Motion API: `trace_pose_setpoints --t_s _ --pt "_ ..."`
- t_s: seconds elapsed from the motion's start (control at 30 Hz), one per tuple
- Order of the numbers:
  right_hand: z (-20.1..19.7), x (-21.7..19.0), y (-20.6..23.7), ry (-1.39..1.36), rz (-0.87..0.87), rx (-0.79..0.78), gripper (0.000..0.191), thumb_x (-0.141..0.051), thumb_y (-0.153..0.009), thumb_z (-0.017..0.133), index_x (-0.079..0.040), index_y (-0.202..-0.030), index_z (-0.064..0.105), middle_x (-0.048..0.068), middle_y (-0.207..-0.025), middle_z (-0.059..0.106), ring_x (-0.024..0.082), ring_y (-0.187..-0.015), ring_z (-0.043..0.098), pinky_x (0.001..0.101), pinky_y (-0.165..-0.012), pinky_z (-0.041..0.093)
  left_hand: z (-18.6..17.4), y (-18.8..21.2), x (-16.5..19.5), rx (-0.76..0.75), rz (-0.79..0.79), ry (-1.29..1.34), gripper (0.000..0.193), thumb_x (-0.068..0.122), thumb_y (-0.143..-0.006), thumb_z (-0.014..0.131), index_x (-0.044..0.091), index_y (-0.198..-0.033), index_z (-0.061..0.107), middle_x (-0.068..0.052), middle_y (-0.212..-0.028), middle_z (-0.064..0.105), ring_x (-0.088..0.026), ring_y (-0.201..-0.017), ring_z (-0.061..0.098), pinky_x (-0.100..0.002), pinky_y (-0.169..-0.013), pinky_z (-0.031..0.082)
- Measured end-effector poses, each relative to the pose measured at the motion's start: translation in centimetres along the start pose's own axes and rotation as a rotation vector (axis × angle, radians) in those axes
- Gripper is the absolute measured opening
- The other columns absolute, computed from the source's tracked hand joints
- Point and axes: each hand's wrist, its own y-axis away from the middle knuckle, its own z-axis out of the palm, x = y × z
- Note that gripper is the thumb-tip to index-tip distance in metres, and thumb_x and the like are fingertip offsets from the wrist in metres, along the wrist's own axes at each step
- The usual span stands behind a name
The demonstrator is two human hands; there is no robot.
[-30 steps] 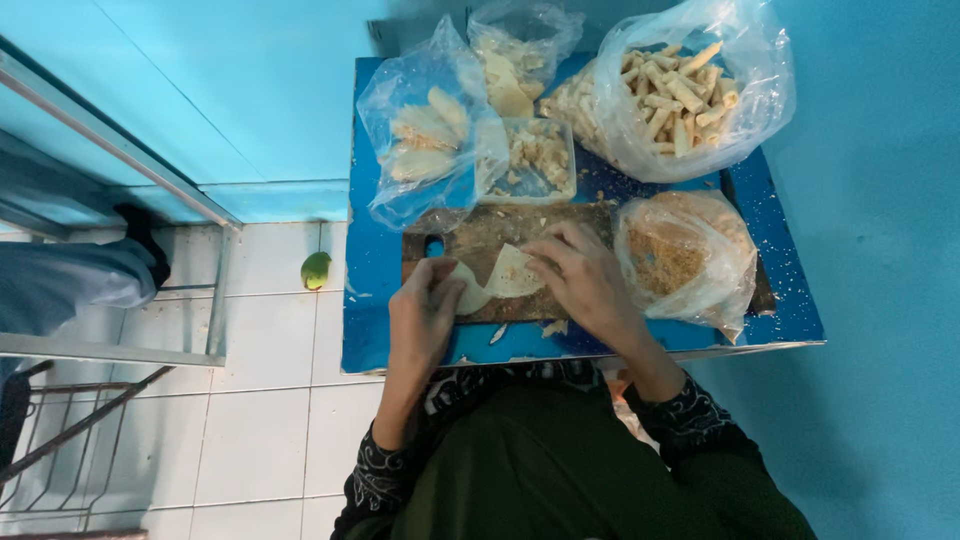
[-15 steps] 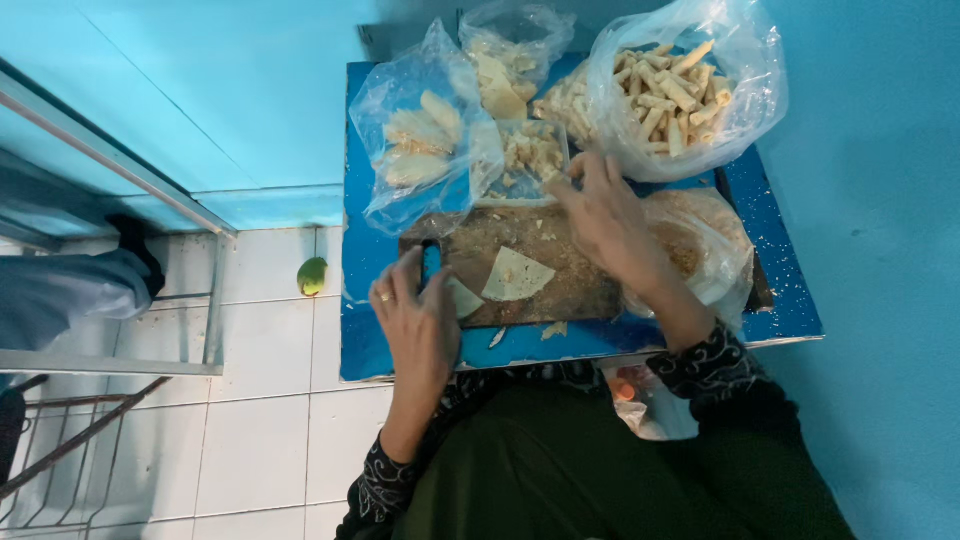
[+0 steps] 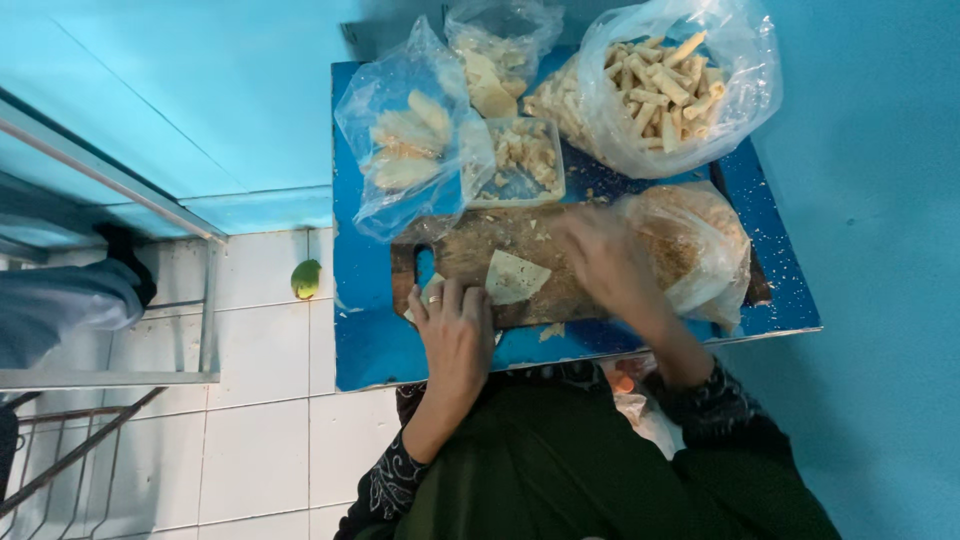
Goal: The person sits on the floor at a small blue table and cuts dough sheets into small pieces on a wooden board, folds and presses the pieces by hand, and places finished pieces into plastic bags alongside bags of similar snack pieces.
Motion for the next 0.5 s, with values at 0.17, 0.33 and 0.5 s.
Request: trace_pose_setpoints --t_s 0.17,0.33,0.5 --pt "-1.3 1.4 -5.2 0.108 -0.104 -0.023 0.024 0.0 -0.093 0.057 -0.001 -0.116 0.064 0.021 -0.1 0.066 0.043 -0.095 0.065 0.0509 -0.078 0.051 -0.4 -0.3 0.2 -0.001 0.036 0.037 0.012 0.008 -0.095 0.065 0.001 -0.104 0.065 -0.017 -0.099 0.062 -0.037 -0.098 0.06 -0.053 -0.103 0.041" --pt "-4.6 2.3 -3.0 -0.081 0.048 -0.095 0.015 -0.01 -0.098 0.06 -0.004 -0.112 0.062 0.015 -0.1 0.071 0.037 -0.095 0.071 0.0476 -0.078 0.054 -1.5 -0.8 -0.1 -0.029 0.019 0.201 0.008 0.008 -0.093 0.067 0.002 -0.097 0.064 -0.017 -0.091 0.066 -0.04 -0.091 0.061 -0.051 -0.086 0.045" --pt "-6.6 5.3 3.4 0.175 0.064 -0.045 0.025 -0.008 -0.092 0.062 -0.003 -0.116 0.059 0.02 -0.103 0.069 0.043 -0.095 0.063 0.051 -0.076 0.048 -2.4 -1.1 -0.4 -0.008 -0.03 0.269 0.01 0.007 -0.092 0.069 0.003 -0.1 0.066 -0.019 -0.089 0.066 -0.041 -0.09 0.063 -0.05 -0.075 0.047"
